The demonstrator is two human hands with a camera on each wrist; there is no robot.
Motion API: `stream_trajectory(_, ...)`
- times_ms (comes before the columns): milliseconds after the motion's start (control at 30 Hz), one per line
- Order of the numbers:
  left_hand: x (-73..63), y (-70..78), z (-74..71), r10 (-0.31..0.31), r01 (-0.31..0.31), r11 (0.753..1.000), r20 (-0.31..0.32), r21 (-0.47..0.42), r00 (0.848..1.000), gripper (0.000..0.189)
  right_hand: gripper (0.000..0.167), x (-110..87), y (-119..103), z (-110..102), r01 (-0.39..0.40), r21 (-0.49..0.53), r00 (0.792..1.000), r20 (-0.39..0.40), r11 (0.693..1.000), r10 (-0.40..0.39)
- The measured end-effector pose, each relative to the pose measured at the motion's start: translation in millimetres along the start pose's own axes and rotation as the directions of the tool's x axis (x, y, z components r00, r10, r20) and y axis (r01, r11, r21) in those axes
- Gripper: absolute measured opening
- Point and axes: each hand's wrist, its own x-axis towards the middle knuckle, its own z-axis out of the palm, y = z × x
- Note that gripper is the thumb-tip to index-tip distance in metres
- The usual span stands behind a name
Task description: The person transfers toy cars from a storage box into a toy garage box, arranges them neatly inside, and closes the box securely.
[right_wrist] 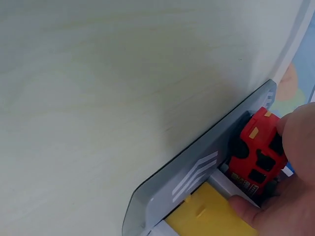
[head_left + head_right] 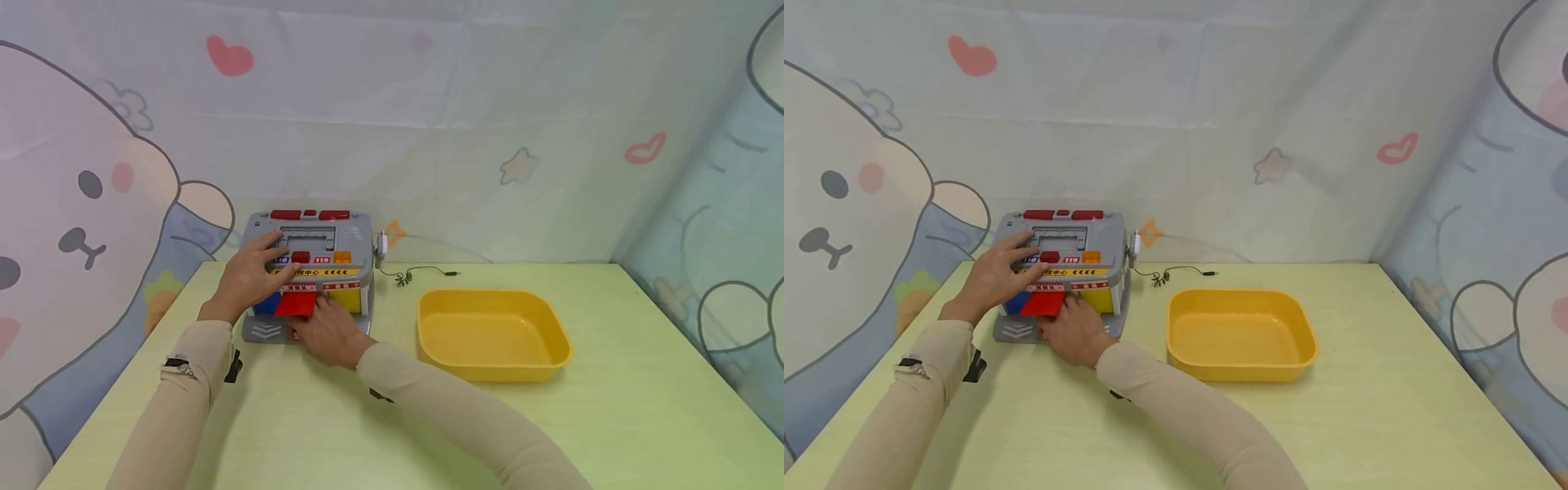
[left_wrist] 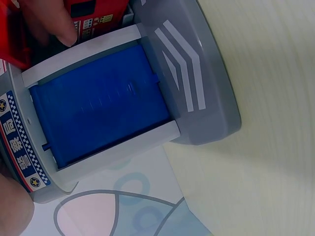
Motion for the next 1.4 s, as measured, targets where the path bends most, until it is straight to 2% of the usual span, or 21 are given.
stream_trajectory(233,0.3,-0.3,-0.5,-0.017,0.017,1.000,0.005,0.019,1.000,0.054,0.053,-0.4,0.7,3.1,-0.016,0.012,1.000,-0.027,1.000,0.016)
stream_trajectory(400,-0.9,-0.5,-1.3,-0.007,0.007,1.000,0.010,0.023,1.000,0.055,0.055,0.0,0.5,2.0,-0.014,0.004,1.000,-0.016,1.000,0.014)
stream_trajectory(767,-4.9,-2.4,-0.8,-0.021,0.020,1.000,0.019,0.020,1.000,0.056,0.053,-0.5,-1.3,0.8,-0.010,0.090,1.000,0.016,0.996,0.009)
stream_trajectory(1000,-6.2,-1.9,1.1,-0.018,0.018,1.000,0.011,0.020,1.000,0.054,0.050,0.4,-0.2,1.5,0.001,0.093,1.000,-0.014,0.996,0.000)
stream_trajectory(1267,-3.3,0.0,2.0,-0.013,0.013,1.000,0.004,0.015,1.000,0.053,0.059,-1.7,2.8,5.7,-0.009,0.147,0.999,-0.036,0.989,0.014)
stream_trajectory(1400,-1.1,0.7,1.7,-0.010,0.010,1.000,0.005,0.019,1.000,0.054,0.057,-2.0,3.5,6.2,-0.018,0.135,0.999,-0.035,0.991,0.023)
